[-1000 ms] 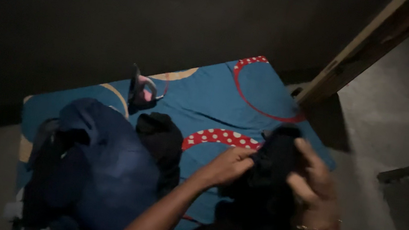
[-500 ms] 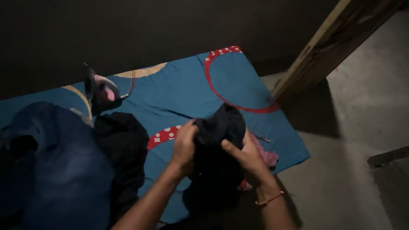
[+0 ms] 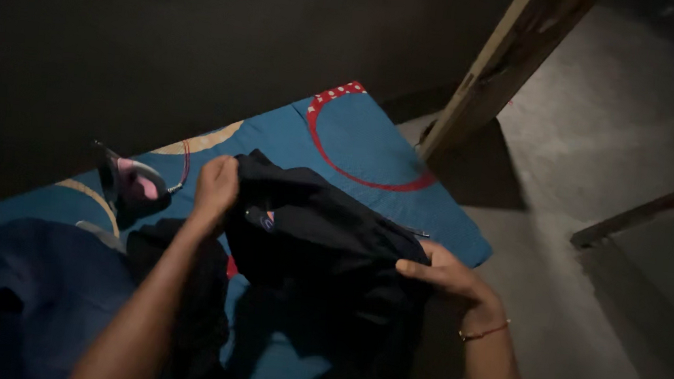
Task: The person picks garments from a pile on a bed, unfolds them, and hangs them on wall-mounted hooks. A black shirt and a blue shirt are handled and hung one at a time.
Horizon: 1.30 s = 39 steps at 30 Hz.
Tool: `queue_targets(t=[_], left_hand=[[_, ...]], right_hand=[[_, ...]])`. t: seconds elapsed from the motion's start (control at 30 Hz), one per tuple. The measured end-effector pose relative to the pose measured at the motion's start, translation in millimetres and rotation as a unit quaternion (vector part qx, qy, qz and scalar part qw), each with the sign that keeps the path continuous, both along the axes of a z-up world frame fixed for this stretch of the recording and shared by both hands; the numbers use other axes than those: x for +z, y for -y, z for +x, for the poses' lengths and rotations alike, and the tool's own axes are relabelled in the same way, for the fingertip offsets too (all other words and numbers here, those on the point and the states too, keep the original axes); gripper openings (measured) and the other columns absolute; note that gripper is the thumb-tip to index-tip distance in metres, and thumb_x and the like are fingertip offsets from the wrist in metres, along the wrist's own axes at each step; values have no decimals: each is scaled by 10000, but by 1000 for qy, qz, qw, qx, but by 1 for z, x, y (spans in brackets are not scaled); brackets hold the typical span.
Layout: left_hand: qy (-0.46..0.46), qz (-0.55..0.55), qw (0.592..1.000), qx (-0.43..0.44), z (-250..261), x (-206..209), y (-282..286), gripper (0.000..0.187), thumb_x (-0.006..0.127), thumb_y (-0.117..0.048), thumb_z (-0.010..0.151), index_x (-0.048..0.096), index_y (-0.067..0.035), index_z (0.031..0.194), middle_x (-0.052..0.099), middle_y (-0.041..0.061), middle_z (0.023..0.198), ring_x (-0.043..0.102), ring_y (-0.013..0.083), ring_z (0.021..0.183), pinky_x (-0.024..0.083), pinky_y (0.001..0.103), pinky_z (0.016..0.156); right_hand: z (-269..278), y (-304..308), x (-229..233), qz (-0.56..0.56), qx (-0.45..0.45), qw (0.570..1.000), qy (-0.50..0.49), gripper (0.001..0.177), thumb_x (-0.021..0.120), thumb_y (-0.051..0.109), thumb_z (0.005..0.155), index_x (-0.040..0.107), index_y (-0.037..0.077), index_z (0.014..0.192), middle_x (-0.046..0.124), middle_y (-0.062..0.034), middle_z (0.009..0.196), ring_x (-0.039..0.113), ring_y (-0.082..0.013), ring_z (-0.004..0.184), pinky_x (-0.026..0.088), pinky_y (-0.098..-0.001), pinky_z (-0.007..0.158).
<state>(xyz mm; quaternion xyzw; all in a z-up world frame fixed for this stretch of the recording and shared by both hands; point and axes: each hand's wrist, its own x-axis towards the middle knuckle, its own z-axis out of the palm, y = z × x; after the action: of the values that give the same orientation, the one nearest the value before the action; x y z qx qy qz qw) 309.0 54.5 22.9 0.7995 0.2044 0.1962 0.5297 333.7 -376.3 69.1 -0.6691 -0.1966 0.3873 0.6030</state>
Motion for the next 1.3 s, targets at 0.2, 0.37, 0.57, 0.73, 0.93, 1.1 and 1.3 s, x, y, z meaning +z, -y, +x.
queue_targets(t=[0.2,0.37,0.57,0.73,0.93,1.1,1.3], left_hand=[[-35,118,992,-21,25,-5,-27,304,490,-265,1051,668,-23,1005,683,175,875,684,305,822,505,424,740],[-19,277,960,-14,34,2,-29,306,516,-264,1041,669,-19,1143,702,197,977,685,381,884,518,508,746],[-43,217,975,-34,49,-1,-16,301,522,-225,1014,701,-53,1184,731,203,1002,681,408,930,530,523,802],[-75,-254,962,-64,68,9,2,319,425,-150,1063,692,-48,1207,692,196,1099,670,267,873,596,422,735],[-50,-408,897,-163,79,23,21,423,458,-134,999,577,-129,1405,682,132,1245,709,217,1035,612,348,872],[158,-45,977,-136,59,3,94,493,669,-239,953,480,23,1326,639,209,1196,643,299,1093,493,409,964],[29,-284,858,-427,17,-1,121,454,457,-423,1096,685,-32,1059,623,31,846,596,156,777,485,291,705]], right_hand=[[-17,-44,48,-28,-54,998,32,655,838,355,776,675,-24,1285,748,-101,1089,690,-202,1028,556,-354,923],[-20,-64,68,-136,-170,970,110,555,839,355,801,715,-42,1169,760,-94,917,729,-211,860,604,-373,782],[-34,-64,95,-259,-368,820,353,318,728,298,919,765,23,1074,769,-64,873,721,-178,779,557,-344,713],[-33,-63,105,-279,-432,746,424,287,649,244,993,751,-9,1082,747,-123,878,705,-216,752,534,-354,700],[-8,-50,106,-21,-472,876,94,300,552,181,1079,677,-82,1009,691,-155,904,620,-192,777,528,-346,745],[-1,-54,119,261,-504,819,-87,321,419,126,1094,539,-146,1214,673,-214,1195,704,-268,1049,576,-380,1004],[-11,-77,139,295,-568,766,-60,426,328,177,1057,362,-114,1366,510,-251,1427,534,-356,1341,405,-534,1138]])
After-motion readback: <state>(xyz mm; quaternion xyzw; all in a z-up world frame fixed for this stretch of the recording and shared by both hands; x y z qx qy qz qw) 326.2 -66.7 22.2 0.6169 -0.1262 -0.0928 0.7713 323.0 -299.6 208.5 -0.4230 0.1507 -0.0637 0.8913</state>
